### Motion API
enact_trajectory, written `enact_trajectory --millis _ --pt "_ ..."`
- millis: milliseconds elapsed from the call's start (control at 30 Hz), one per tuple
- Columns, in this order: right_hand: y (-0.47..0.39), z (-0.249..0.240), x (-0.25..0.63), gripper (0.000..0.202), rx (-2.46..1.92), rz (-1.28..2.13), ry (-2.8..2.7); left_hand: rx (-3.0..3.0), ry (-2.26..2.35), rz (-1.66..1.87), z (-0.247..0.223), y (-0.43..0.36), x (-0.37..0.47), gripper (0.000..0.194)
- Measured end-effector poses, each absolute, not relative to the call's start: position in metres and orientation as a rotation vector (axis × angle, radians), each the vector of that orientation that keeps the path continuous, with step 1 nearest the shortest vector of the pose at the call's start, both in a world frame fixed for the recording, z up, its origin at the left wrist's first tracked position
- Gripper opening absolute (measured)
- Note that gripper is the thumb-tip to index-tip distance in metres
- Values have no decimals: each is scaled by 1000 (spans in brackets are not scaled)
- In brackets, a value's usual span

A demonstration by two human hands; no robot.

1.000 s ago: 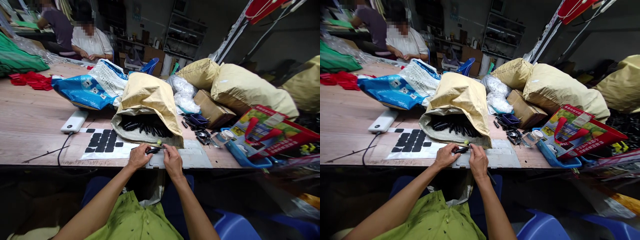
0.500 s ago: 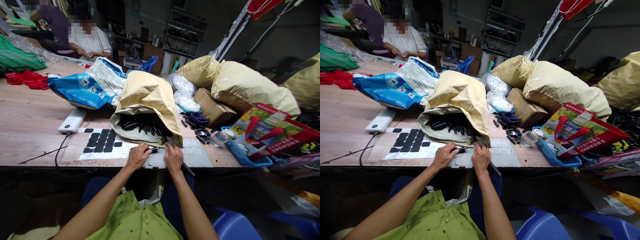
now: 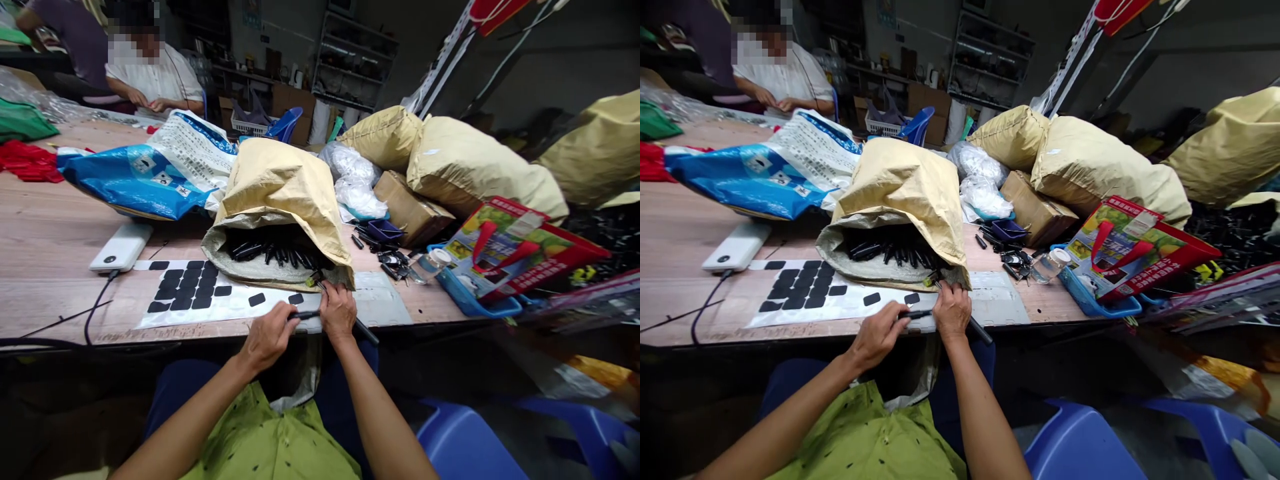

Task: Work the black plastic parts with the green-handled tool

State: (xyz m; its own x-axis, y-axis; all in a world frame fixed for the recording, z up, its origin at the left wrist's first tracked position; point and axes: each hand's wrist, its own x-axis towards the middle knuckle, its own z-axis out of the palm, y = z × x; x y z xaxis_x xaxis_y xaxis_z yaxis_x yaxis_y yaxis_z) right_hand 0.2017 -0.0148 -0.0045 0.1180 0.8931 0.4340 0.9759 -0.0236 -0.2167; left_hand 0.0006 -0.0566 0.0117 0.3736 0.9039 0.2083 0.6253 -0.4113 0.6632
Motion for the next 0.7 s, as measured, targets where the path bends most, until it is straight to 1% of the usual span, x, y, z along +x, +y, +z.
enact_trajectory --millis 67,133,300,400,467,533,600,633,700 --pt "-15 -5 202 32 -1956 -246 -1804 2214 1187 636 3 -78 0 25" --pt "-14 -6 202 32 -1963 -254 -1802 2240 1189 432 -13 -95 -3 25" --pt "-15 -6 201 31 -1965 -261 -1799 2057 1563 -116 -62 -103 -17 26" --pt "-16 -5 201 30 -1965 -265 -1798 1993 1606 -250 -69 -102 -24 23" --pt "-16 -5 201 30 -1966 -268 -1795 2013 1529 -200 -56 -100 -23 18" --pt "-16 -5 201 30 -1955 -267 -1794 2014 1367 -42 -31 -93 -18 16" --pt "-17 -6 201 29 -1924 -258 -1805 1986 1195 162 -1 -75 -8 20" --pt "-18 -6 201 28 -1905 -252 -1814 1991 1142 272 14 -60 -1 25" --pt "-19 -6 201 26 -1876 -245 -1835 2070 1238 494 37 -21 16 26"
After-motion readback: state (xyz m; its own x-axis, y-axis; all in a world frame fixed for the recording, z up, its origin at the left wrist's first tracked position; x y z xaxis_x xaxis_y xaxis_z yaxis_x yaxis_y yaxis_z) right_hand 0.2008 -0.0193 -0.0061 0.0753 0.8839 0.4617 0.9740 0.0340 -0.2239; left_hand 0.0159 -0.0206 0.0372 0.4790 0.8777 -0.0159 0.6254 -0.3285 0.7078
